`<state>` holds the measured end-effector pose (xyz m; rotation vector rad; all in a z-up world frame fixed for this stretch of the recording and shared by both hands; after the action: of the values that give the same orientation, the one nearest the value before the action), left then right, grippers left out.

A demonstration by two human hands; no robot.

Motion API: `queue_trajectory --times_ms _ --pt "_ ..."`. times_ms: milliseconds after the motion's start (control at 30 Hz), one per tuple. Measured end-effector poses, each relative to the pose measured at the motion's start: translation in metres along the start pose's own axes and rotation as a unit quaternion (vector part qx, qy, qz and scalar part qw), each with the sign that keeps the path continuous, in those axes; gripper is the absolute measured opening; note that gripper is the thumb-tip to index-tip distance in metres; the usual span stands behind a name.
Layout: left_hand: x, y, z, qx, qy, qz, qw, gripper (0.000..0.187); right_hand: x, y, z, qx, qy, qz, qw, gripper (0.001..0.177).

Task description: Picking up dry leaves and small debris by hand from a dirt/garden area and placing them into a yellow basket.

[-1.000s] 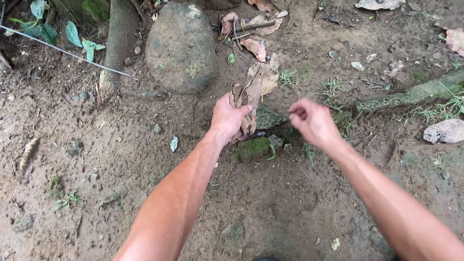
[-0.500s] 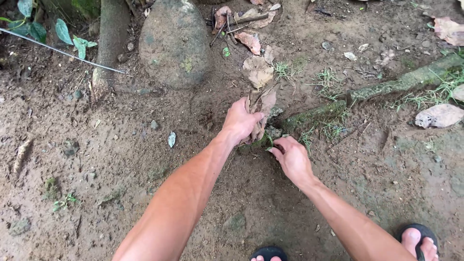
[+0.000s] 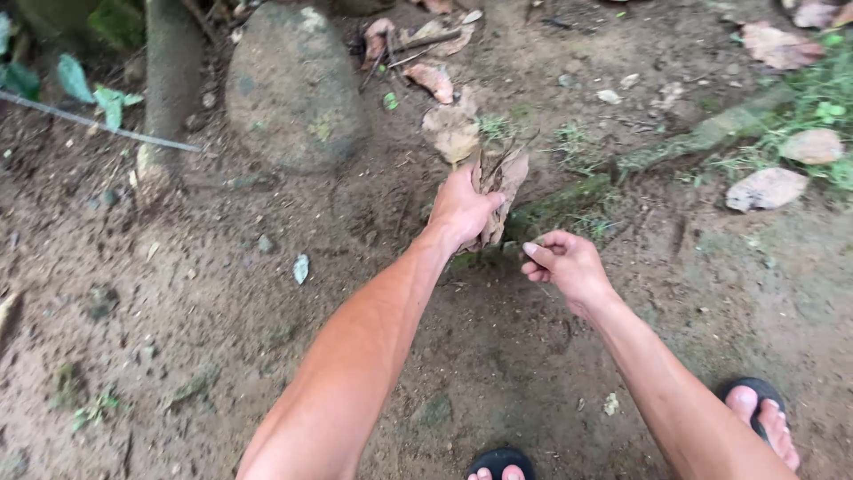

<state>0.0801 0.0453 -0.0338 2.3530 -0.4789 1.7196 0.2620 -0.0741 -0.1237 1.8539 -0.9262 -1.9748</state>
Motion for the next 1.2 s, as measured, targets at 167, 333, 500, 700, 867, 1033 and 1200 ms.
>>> queue_trajectory --times_ms 167,333,500,700,867,1033,1200 --pt "0.023 -0.005 0.046 -0.059 0.012 -0.023 0.998 0.045 -0.04 0.025 -0.023 0.02 -0.128 -0.012 0.991 0.015" --pt "0.038 -0.023 0.114 -0.135 0.014 0.023 0.991 0.042 -0.05 0.043 -0.065 0.083 -0.16 -0.016 0.983 0.024" --pt "0.072 -0.034 0.161 -0.183 0.016 0.034 0.982 0.039 -0.065 0.055 -0.108 0.102 -0.115 -0.024 0.988 0.027" --pt "0.132 -0.016 0.238 -0.221 0.048 0.037 0.973 0.04 -0.061 0.088 -0.204 0.099 -0.045 -0.056 0.993 0.015" --pt "0.195 0.018 0.308 -0.252 0.053 0.072 0.964 0.041 -0.084 0.16 -0.298 0.127 0.0 0.003 0.992 0.011" --pt "0.285 0.041 0.385 -0.277 0.123 0.116 0.946 0.038 -0.107 0.236 -0.387 0.154 0.007 -0.014 0.988 0.01" --pt "0.378 0.076 0.465 -0.302 0.147 0.184 0.924 0.037 -0.116 0.32 -0.482 0.219 0.015 -0.05 0.974 0.013"
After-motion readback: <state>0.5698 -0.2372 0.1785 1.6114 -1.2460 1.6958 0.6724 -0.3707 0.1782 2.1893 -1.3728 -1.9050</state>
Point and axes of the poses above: each hand's wrist, its own y-axis away from the middle knuckle, its own z-axis out of the palm, x = y × z, the point moved 6 cm from there along -y, towards the middle knuckle, and after that the axes turned 11 degrees about z, right-handed, at the moved point
